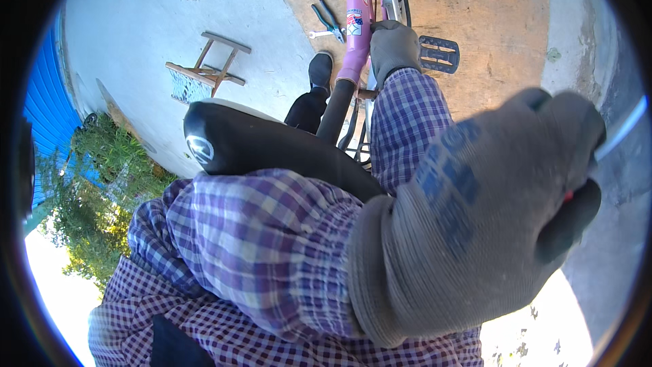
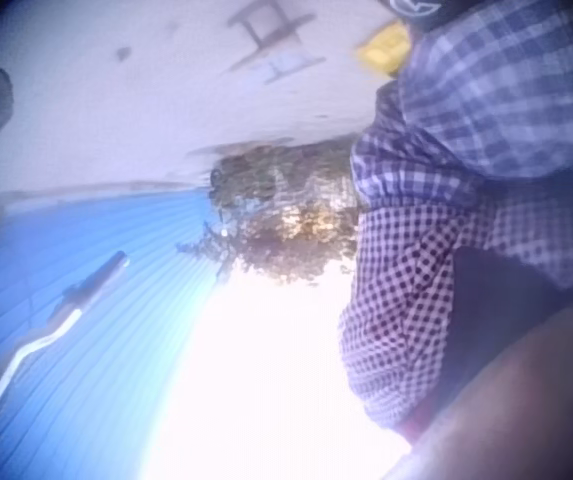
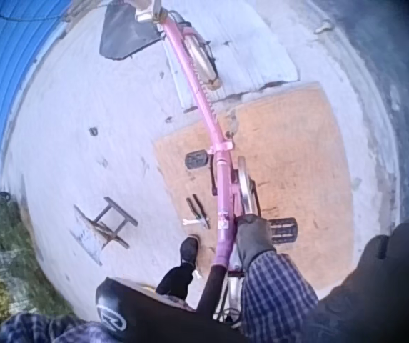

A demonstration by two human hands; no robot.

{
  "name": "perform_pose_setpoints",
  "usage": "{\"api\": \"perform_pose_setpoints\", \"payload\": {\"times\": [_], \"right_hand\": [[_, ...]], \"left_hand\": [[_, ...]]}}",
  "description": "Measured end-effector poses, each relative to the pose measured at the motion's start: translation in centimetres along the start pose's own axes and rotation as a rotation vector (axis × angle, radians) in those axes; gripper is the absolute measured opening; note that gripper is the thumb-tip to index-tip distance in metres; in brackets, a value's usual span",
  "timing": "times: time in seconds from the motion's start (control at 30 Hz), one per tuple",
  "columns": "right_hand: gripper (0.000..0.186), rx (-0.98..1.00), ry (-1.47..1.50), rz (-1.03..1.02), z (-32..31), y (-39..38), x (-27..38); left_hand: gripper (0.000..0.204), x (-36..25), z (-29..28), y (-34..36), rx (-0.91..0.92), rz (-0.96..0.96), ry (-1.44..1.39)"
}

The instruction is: The person uses a screwdriver to tighten bolts on the handlebar stem and seat post of a pink bicycle. They first adjust the handlebar area, then move to the seat post, repeatedly turning the screwdriver to secure the components.

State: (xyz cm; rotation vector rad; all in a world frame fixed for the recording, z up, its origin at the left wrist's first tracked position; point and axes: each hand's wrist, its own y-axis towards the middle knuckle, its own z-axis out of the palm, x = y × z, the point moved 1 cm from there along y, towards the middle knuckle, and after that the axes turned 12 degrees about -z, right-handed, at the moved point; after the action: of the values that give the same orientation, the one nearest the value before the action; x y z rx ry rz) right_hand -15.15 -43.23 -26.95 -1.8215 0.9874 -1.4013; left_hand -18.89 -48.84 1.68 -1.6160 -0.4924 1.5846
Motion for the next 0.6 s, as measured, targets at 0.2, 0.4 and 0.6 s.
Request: {"api": "perform_pose_setpoints", "payload": {"times": [0.2,0.4,0.6], "right_hand": [[0.031,0.035,-0.07,-0.124,0.1,0.9,-0.9],[0.037,0.065,-0.071,-0.278,-0.1,0.7,1.0],[0.045,0.026,0.112,-0.367,-0.5,0.0,1.1]], "left_hand": [[0.023,-0.9,-1.0,1.7,-0.05,0.005,0.195],[0.026,-2.2,-3.8,1.7,-0.075,0.164,0.34],[0.03,-2.9,-4.7,2.5,0.003,0.408,0.607]]}}
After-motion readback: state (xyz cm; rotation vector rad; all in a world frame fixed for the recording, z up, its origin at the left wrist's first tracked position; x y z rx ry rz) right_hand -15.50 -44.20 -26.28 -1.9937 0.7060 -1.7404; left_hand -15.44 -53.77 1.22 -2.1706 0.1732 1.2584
